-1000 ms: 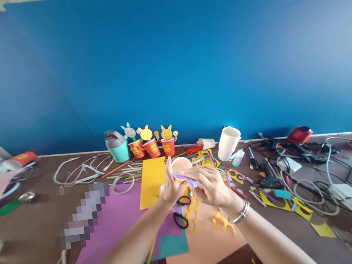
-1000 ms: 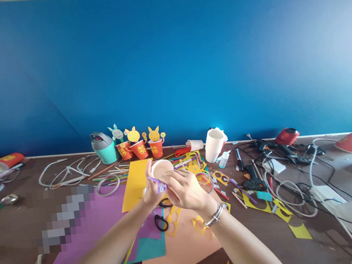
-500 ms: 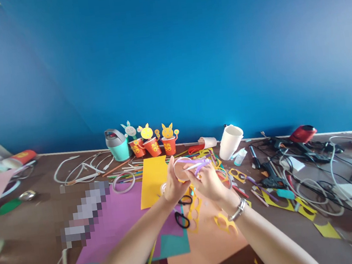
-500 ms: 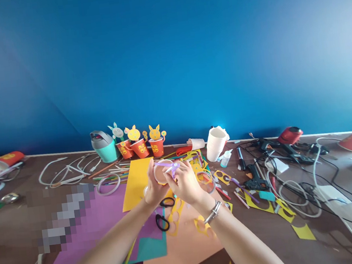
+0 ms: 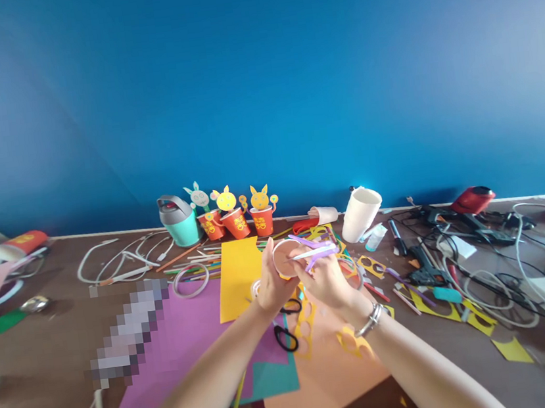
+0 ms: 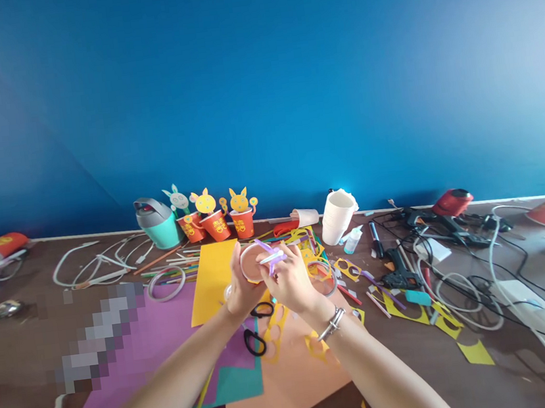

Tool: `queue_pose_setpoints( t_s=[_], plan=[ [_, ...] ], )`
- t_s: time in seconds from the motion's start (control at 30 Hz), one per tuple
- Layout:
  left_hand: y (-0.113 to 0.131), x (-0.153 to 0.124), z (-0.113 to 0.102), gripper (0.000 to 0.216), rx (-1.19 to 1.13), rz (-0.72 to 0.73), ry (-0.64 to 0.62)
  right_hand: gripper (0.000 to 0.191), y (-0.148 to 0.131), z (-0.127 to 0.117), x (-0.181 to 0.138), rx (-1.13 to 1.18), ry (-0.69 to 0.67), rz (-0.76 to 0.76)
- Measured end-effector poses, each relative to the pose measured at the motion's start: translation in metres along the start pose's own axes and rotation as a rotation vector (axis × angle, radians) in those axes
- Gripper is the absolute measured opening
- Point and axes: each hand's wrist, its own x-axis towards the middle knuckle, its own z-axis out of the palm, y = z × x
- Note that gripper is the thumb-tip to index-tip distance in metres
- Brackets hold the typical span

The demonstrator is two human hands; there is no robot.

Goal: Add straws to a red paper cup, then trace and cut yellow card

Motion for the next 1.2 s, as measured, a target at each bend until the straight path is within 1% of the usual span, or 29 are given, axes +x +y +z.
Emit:
queue_pose_setpoints(
  t_s=[0.1,0.23,0.37,0.43,0.57,0.63,0.7,0.83,0.93,1.07,1.2],
  plan=[
    [0.0,-0.001,0.0,0.096,0.001,-0.007,-0.018,0.016,0.002,0.002,-0.001,-0.007,0.015,-0.005],
    [-0.002,-0.001,0.001,0.097,0.009,0.001,-0.009,0.017,0.003,0.003,-0.001,-0.052,0.024,-0.026],
    [-0.005,-0.003,0.003,0.098,0.052,0.006,0.001,0.013,0.005,0.005,-0.002,0.082,0.035,0.06],
    [-0.006,-0.005,0.003,0.1,0.066,0.016,-0.002,0.014,0.004,0.006,-0.002,0.107,0.041,0.099],
    [-0.008,-0.004,0.003,0.097,0.044,0.025,0.001,0.015,0.004,0.007,-0.003,0.061,0.003,0.071],
    [-0.008,-0.004,0.004,0.094,0.014,0.022,0.004,0.012,0.005,0.008,-0.003,0.083,0.014,0.067],
    [-0.008,-0.003,0.004,0.092,-0.019,0.018,0.0,0.011,0.005,0.009,-0.004,0.118,0.035,0.087],
    [-0.006,-0.003,0.004,0.09,-0.035,0.036,0.002,0.016,0.002,0.009,-0.003,0.155,0.041,0.132],
    [-0.004,-0.002,0.003,0.089,-0.013,0.035,0.02,0.016,0.001,0.007,-0.003,0.13,0.035,0.131],
    [-0.003,-0.001,0.002,0.089,-0.018,0.051,0.031,0.02,0.004,0.009,-0.004,0.036,0.005,0.088],
    [-0.003,-0.002,0.002,0.096,-0.027,0.042,0.005,0.022,0.009,0.014,-0.007,-0.026,-0.029,0.091]
  ],
)
